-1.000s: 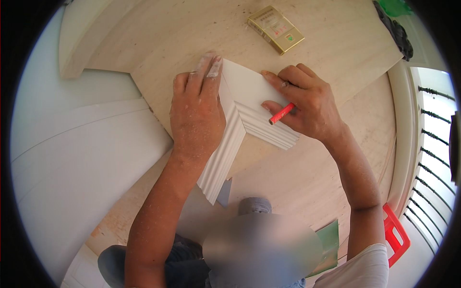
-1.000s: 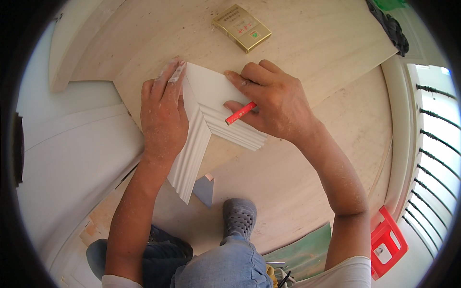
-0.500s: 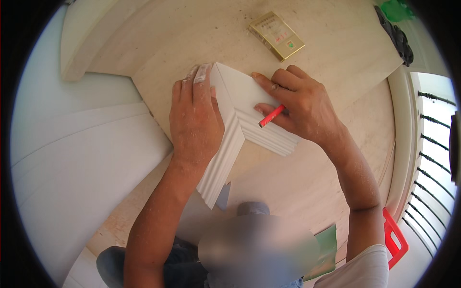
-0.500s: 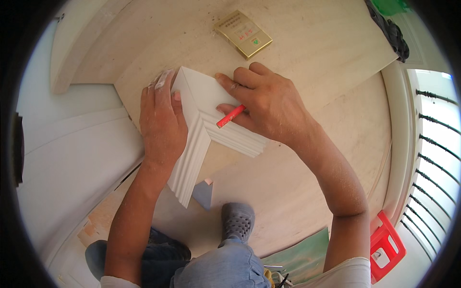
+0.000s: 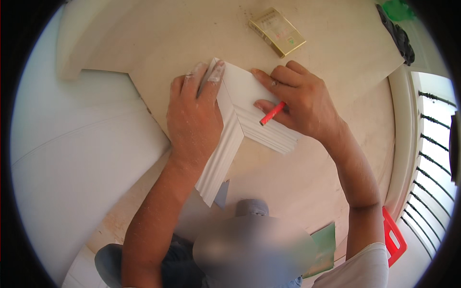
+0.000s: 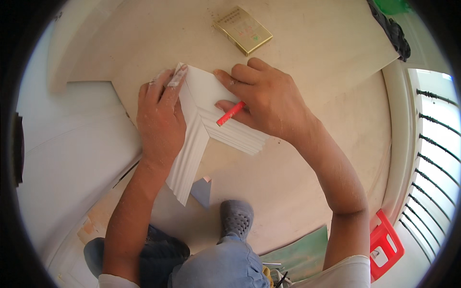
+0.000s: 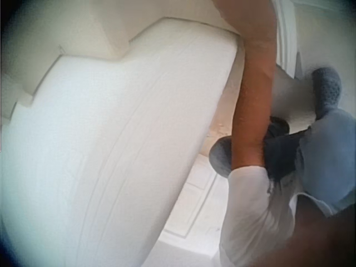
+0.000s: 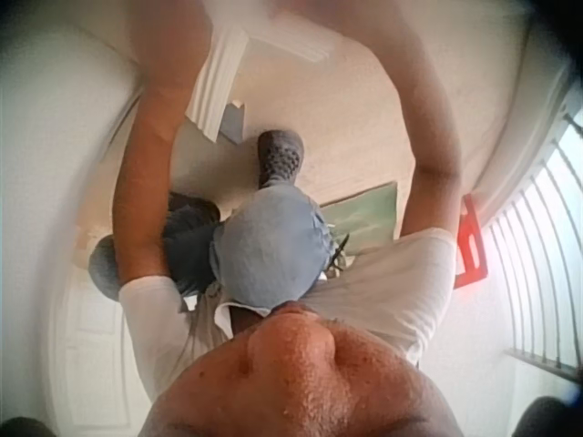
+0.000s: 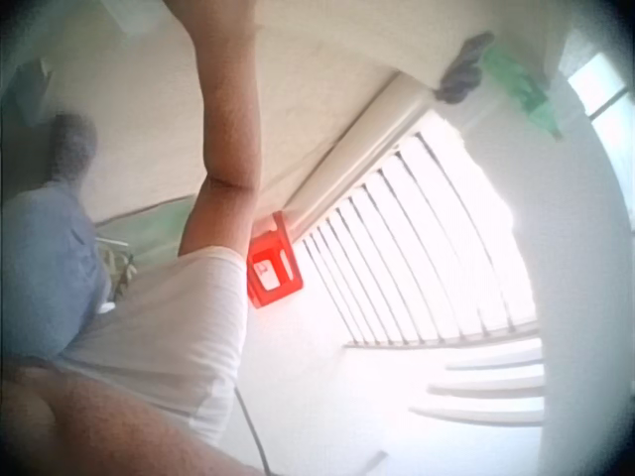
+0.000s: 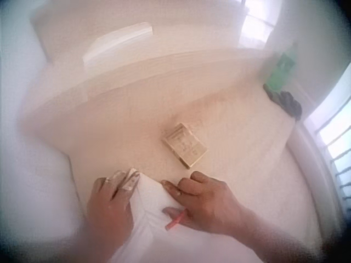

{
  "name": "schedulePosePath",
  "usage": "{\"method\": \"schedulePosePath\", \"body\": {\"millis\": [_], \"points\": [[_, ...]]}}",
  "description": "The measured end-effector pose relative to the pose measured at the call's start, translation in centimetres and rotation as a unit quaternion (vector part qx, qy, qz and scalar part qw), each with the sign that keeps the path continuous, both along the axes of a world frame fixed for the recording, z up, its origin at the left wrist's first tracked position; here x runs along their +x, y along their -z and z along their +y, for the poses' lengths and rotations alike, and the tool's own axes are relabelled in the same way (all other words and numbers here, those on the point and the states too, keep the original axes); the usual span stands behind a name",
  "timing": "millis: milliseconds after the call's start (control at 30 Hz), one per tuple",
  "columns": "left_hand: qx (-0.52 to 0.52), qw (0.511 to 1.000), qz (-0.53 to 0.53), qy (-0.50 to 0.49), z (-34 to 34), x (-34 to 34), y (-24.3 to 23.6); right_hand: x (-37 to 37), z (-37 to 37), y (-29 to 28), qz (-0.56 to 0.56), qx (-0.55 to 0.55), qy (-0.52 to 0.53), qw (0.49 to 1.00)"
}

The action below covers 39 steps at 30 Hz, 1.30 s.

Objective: Cutting pieces of decorative white molding with a miter saw and fitting them together on a surface.

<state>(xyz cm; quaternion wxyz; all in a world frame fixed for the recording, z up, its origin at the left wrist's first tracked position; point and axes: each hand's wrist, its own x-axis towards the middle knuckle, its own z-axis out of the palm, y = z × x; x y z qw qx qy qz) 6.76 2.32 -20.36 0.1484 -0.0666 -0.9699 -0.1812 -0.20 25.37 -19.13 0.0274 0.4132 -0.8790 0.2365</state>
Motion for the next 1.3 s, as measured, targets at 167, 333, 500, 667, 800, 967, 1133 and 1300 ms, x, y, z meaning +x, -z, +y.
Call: {"method": "schedulePosePath", "body": {"millis": [167, 333, 500, 667, 800, 967, 1133, 1300], "points": [[0.002, 1.0, 0.008, 0.005, -0.14, -0.03, 0.29, -0.02, -0.08, 0.56, 0.02, -0.018, -0.002, 1.0], [-0.002, 1.0, 0.008, 0.006, -0.19, 0.01, 0.24, 0.04, -0.09, 0.55, 0.014, -0.015, -0.001, 1.0], [0.001, 1.0, 0.0, 0.0, -0.15, 0.08, 0.36, 0.04, -0.14, 0.46, 0.014, -0.021, -0.006, 1.0], [0.0, 1.0, 0.007, 0.0, -0.12, 0.01, 0.67, 0.08, -0.13, 0.47, 0.009, -0.017, -0.006, 1.0], [-0.007, 1.0, 0.011, -0.002, -0.13, -0.04, 0.46, 0.04, -0.21, 0.33, 0.008, -0.021, -0.007, 1.0], [-0.027, 1.0, 0.007, 0.001, -0.2, 0.01, 0.61, 0.08, -0.17, 0.4, 0.01, -0.016, -0.005, 1.0], [-0.012, 1.0, 0.004, -0.007, 0.09, 0.02, 0.43, 0.03, -0.2, 0.38, 0.012, -0.021, -0.006, 1.0], [-0.015, 1.0, -0.003, -0.01, 0.07, 0.0, 0.36, -0.01, -0.23, 0.21, 0.013, -0.019, -0.01, 1.0]]}}
